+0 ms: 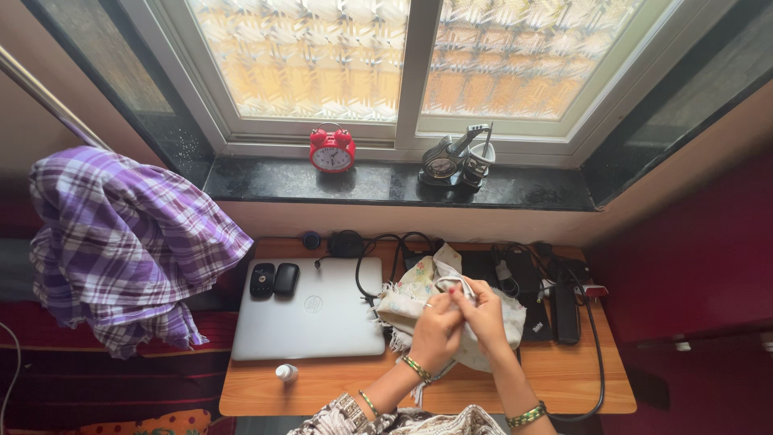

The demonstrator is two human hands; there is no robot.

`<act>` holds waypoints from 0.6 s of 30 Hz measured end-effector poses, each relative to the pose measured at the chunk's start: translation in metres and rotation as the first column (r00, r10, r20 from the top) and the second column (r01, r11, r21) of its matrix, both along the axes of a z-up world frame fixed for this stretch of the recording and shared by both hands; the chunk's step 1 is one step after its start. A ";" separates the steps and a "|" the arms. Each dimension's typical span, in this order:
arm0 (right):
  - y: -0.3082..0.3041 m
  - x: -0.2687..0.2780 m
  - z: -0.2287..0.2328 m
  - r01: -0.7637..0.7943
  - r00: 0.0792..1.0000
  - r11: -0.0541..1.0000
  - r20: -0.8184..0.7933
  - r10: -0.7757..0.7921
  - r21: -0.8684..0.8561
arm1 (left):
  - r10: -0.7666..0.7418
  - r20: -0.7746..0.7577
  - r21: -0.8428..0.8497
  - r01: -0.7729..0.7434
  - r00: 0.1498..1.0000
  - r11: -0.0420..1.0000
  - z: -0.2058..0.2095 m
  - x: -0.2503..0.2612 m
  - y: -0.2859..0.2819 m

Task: The person cleans a laptop power adapter and its attached cable by wiping them with a white cloth.

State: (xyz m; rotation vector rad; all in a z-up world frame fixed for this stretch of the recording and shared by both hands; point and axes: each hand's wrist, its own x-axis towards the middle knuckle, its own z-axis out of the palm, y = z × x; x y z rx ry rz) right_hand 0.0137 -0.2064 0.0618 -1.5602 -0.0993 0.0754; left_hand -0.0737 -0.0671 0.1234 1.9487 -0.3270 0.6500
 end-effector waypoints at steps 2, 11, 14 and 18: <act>-0.007 0.003 -0.002 0.014 0.999 0.998 -0.033 -0.012 0.054 | -0.050 0.043 0.102 0.046 0.998 0.994 0.002 -0.004 0.000; -0.048 0.001 0.104 0.034 0.951 0.960 0.304 0.054 -0.277 | -0.094 -0.281 -0.218 0.032 0.955 0.975 0.007 0.036 0.013; -0.052 0.001 0.165 0.017 0.864 0.951 0.484 0.142 -0.309 | -0.158 -0.128 -0.113 0.144 0.979 0.983 0.015 0.069 0.032; -0.054 -0.002 0.223 0.051 0.747 0.901 0.615 0.251 -0.430 | -0.328 0.058 -0.031 0.330 0.943 0.943 0.022 0.093 0.026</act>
